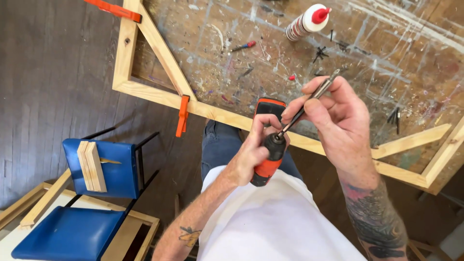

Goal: Assembling a wooden frame by drilling pilot holes, applying wood glue, and using clamps

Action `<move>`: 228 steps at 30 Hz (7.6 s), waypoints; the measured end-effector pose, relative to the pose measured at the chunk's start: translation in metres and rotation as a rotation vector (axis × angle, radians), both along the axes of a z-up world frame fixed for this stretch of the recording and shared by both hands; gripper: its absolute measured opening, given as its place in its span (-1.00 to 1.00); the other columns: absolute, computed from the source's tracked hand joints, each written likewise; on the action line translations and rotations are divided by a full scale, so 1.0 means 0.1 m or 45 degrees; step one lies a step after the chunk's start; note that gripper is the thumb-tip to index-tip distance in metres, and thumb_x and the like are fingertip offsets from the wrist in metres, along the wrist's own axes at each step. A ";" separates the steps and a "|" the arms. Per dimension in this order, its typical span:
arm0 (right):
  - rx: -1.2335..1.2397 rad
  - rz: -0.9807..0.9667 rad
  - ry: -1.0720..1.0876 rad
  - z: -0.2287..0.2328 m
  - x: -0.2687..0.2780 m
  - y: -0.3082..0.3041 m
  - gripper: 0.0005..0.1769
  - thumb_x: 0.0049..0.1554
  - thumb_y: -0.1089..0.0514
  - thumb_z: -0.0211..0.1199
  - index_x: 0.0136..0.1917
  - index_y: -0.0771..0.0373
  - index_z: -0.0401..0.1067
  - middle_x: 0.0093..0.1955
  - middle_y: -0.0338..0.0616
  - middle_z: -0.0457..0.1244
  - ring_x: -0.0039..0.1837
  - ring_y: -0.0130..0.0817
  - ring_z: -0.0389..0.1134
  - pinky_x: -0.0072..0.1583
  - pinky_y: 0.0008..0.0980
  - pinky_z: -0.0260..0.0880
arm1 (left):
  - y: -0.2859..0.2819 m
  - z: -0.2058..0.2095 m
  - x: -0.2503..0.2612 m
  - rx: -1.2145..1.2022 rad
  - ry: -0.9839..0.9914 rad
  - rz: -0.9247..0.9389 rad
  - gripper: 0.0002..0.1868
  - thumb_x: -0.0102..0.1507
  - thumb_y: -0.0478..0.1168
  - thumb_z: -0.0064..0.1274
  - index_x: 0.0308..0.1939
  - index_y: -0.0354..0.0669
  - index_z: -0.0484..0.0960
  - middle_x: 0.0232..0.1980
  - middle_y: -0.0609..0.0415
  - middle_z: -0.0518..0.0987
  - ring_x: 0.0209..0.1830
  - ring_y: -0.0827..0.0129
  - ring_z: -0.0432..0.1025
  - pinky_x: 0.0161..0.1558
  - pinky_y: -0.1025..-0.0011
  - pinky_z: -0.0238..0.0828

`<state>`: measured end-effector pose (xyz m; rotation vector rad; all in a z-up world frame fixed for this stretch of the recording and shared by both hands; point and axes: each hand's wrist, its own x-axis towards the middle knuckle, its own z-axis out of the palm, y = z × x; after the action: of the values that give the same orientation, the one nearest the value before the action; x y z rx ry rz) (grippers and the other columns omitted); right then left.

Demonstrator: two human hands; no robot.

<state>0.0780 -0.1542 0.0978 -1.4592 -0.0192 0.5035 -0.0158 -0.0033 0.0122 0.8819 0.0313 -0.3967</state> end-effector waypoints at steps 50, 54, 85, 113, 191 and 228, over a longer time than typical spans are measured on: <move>-0.353 0.088 -0.313 0.42 -0.13 -0.07 -0.78 0.14 0.42 0.41 -0.05 0.38 0.37 -0.19 -0.08 0.35 -0.19 -0.34 0.52 -0.11 -0.55 0.56 | -0.08 0.39 -0.13 0.230 -0.317 -0.087 -0.55 0.21 -0.19 -0.17 0.14 -0.09 0.06 -0.17 -0.06 0.37 -0.25 0.35 0.21 -0.15 0.40 0.18; -0.305 0.077 -0.295 0.40 -0.15 -0.11 -0.76 0.12 0.43 0.42 -0.04 0.37 0.36 -0.16 -0.07 0.35 -0.17 -0.37 0.48 -0.10 -0.55 0.53 | -0.08 0.42 -0.13 0.221 -0.308 -0.096 -0.55 0.20 -0.15 -0.17 0.11 -0.09 0.08 -0.17 -0.03 0.38 -0.29 0.39 0.18 -0.18 0.42 0.15; -0.116 0.158 -0.449 -0.05 -0.35 -0.54 -0.54 0.26 0.25 0.05 0.40 0.43 0.20 0.30 0.13 0.26 0.39 -0.04 0.37 0.38 -0.17 0.50 | -0.20 0.51 0.02 0.180 -0.153 -0.034 -0.67 0.22 -0.28 0.05 -0.10 -0.04 0.18 -0.28 0.17 0.40 -0.35 0.48 0.25 -0.19 0.46 0.24; -0.624 0.466 -1.425 -1.67 0.12 -0.18 -0.81 0.17 0.14 0.25 -0.10 0.34 0.52 -0.23 -0.12 0.30 -0.20 -0.07 0.37 -0.02 -0.12 0.43 | 0.14 0.14 0.68 -0.238 0.265 0.686 -0.60 0.35 -0.22 0.13 -0.56 -0.09 0.35 -0.74 0.15 0.31 -0.59 0.44 0.47 -0.12 0.58 0.44; 0.332 0.695 1.478 -4.60 3.15 2.14 -0.79 0.18 0.19 0.23 -0.02 0.43 0.42 -0.53 -0.20 0.03 -0.57 -0.47 0.02 -0.54 -0.41 0.08 | 4.36 -3.58 1.84 0.600 0.739 -0.125 -0.75 0.23 -0.18 0.26 -0.05 -0.14 0.66 -0.23 0.12 0.62 -0.41 0.48 0.51 -0.40 0.50 0.73; 0.298 0.755 1.407 -4.47 3.11 2.10 -0.76 0.16 0.18 0.28 -0.17 0.37 0.30 -0.56 -0.14 0.06 -0.62 -0.42 0.04 -0.57 -0.36 0.16 | 4.35 -3.59 1.82 0.661 0.678 -0.119 -0.81 0.23 -0.17 0.27 -0.12 -0.10 0.67 -0.28 0.18 0.60 -0.53 0.53 0.48 -0.46 0.54 0.66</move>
<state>0.3885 0.0554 -0.3488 -0.7722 0.3619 1.6768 0.1667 0.4317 -0.3467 1.2681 0.6077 -0.7214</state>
